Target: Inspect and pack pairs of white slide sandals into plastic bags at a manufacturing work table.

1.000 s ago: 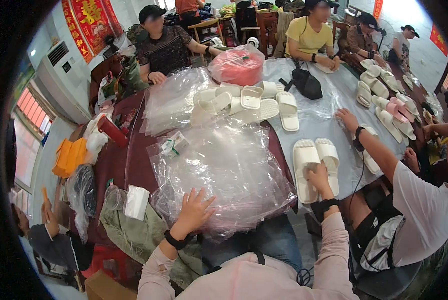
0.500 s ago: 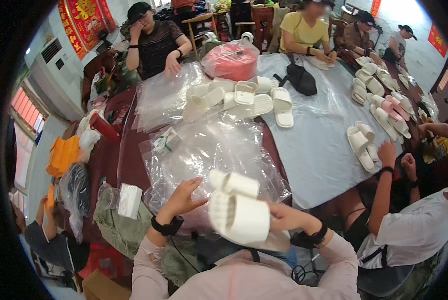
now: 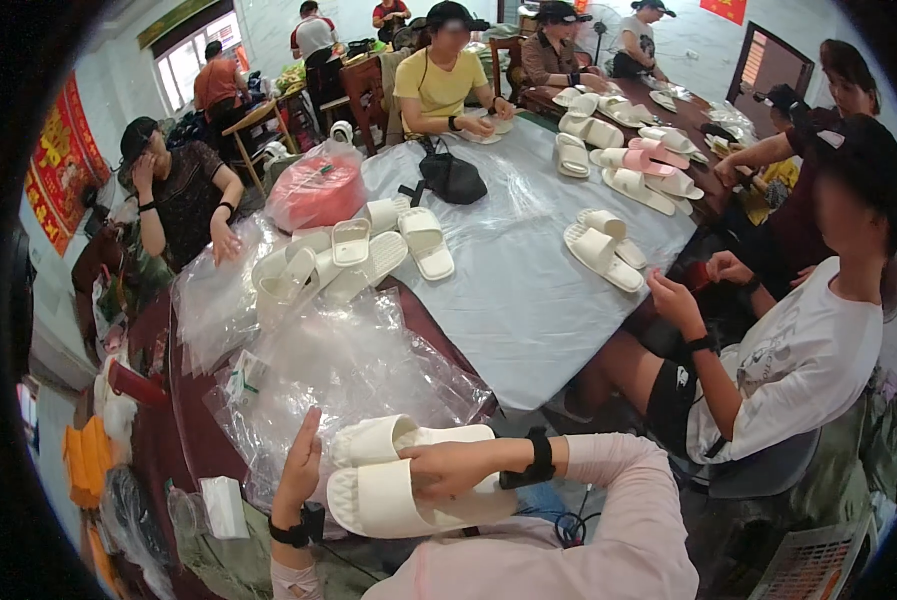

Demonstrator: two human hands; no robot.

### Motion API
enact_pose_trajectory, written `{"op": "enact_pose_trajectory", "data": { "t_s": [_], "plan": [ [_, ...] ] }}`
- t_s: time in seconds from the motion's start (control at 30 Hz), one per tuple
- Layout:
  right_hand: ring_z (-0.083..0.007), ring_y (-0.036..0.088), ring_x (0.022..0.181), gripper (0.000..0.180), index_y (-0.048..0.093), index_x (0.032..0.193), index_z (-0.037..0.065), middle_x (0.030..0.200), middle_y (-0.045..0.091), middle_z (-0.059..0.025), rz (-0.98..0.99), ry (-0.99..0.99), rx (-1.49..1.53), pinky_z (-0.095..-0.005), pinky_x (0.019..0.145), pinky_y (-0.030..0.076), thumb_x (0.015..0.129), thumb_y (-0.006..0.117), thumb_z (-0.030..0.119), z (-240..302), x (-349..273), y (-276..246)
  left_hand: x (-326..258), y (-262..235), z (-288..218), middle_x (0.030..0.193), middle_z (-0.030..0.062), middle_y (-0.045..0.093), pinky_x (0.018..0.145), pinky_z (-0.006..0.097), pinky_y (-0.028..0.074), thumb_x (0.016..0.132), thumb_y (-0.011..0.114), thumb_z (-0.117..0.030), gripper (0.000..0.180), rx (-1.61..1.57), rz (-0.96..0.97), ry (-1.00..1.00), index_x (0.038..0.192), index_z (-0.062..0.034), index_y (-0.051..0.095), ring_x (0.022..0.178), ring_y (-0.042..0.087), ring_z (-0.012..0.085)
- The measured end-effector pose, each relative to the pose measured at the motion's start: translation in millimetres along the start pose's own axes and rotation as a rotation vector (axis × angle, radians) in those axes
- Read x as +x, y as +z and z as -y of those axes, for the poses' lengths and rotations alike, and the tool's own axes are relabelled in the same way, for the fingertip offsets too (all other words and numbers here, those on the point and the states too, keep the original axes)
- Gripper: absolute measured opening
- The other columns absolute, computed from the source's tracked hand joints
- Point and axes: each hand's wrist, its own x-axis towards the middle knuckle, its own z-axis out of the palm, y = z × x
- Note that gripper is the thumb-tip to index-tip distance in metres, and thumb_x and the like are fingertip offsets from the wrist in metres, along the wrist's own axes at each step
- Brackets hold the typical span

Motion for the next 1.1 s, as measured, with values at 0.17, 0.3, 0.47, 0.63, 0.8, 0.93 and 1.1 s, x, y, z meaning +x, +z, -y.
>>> {"op": "enact_pose_trajectory", "data": {
  "t_s": [0.17, 0.3, 0.47, 0.63, 0.8, 0.93, 1.1],
  "plan": [
    [-0.033, 0.044, 0.116, 0.036, 0.053, 0.117, 0.005, 0.124, 0.043, -0.0167, -0.208, -0.077, -0.44, -0.0458, 0.108, 0.027, 0.082, 0.056, 0.013, -26.8, 11.8, 10.7, 10.0, 0.0, -37.4, 0.142, 0.026, 0.027, 0.106, 0.041, 0.027, 0.091, 0.04, -0.003, 0.046, 0.16, -0.037, 0.088, 0.136, 0.001, 0.033, 0.129, 0.031, 0.0407],
    [-0.0331, 0.045, 0.116, 0.028, 0.057, 0.106, 0.0, 0.119, 0.047, -0.0199, -0.507, -0.189, -0.562, -0.0456, 0.109, 0.026, 0.081, 0.057, 0.012, -25.4, 16.6, 13.5, 11.9, 2.2, -52.2, 0.141, 0.0279, 0.027, 0.104, 0.044, 0.028, 0.09, 0.041, -0.003, 0.049, 0.258, -0.056, 0.074, 0.138, 0.0002, 0.031, 0.126, 0.031, 0.0467],
    [-0.0336, 0.046, 0.116, 0.02, 0.061, 0.084, -0.003, 0.114, 0.05, -0.0248, -0.622, -0.232, -0.794, -0.0443, 0.108, 0.026, 0.076, 0.058, 0.015, -43.8, 43.0, 19.2, 16.0, 26.3, -66.3, 0.144, 0.0262, 0.024, 0.104, 0.051, 0.023, 0.091, 0.04, -0.007, 0.049, 0.461, -0.052, -0.001, 0.139, -0.0021, 0.03, 0.129, 0.024, 0.0485],
    [-0.0334, 0.046, 0.115, 0.018, 0.063, 0.075, 0.0, 0.112, 0.052, -0.0236, -0.689, -0.218, -0.768, -0.0447, 0.106, 0.026, 0.072, 0.057, 0.017, -49.6, 77.4, 22.8, 14.1, 38.1, -59.2, 0.146, 0.023, 0.02, 0.105, 0.056, 0.017, 0.093, 0.038, -0.01, 0.049, 0.588, -0.053, -0.07, 0.141, -0.0043, 0.028, 0.132, 0.017, 0.0484],
    [-0.035, 0.048, 0.111, 0.02, 0.064, 0.078, -0.001, 0.111, 0.054, -0.0217, -0.577, -0.019, -0.599, -0.0454, 0.1, 0.032, 0.07, 0.057, 0.016, -59.5, 113.5, 20.4, 6.6, 42.8, -50.1, 0.148, 0.0204, 0.019, 0.107, 0.054, 0.012, 0.094, 0.035, -0.012, 0.048, 0.617, -0.029, -0.062, 0.141, -0.0068, 0.028, 0.134, 0.013, 0.0463],
    [-0.0357, 0.051, 0.106, 0.029, 0.061, 0.091, -0.006, 0.114, 0.053, -0.0235, -0.836, -0.168, -0.7, -0.047, 0.094, 0.037, 0.072, 0.058, 0.016, -91.8, 150.1, 38.4, 4.2, 43.1, -49.0, 0.148, 0.0208, 0.017, 0.105, 0.061, 0.012, 0.092, 0.039, -0.015, 0.049, 0.553, -0.025, -0.115, 0.14, -0.0075, 0.031, 0.135, 0.01, 0.0468],
    [-0.0406, 0.05, 0.102, 0.039, 0.05, 0.108, -0.004, 0.115, 0.051, -0.0265, -0.677, -0.086, -0.365, -0.0459, 0.09, 0.04, 0.08, 0.057, 0.023, -154.8, 191.4, 52.2, -3.3, 52.0, -36.5, 0.148, 0.0197, 0.017, 0.106, 0.06, 0.009, 0.089, 0.044, -0.017, 0.055, 0.455, -0.04, -0.095, 0.141, -0.0073, 0.029, 0.135, 0.009, 0.0459]
  ]
}}
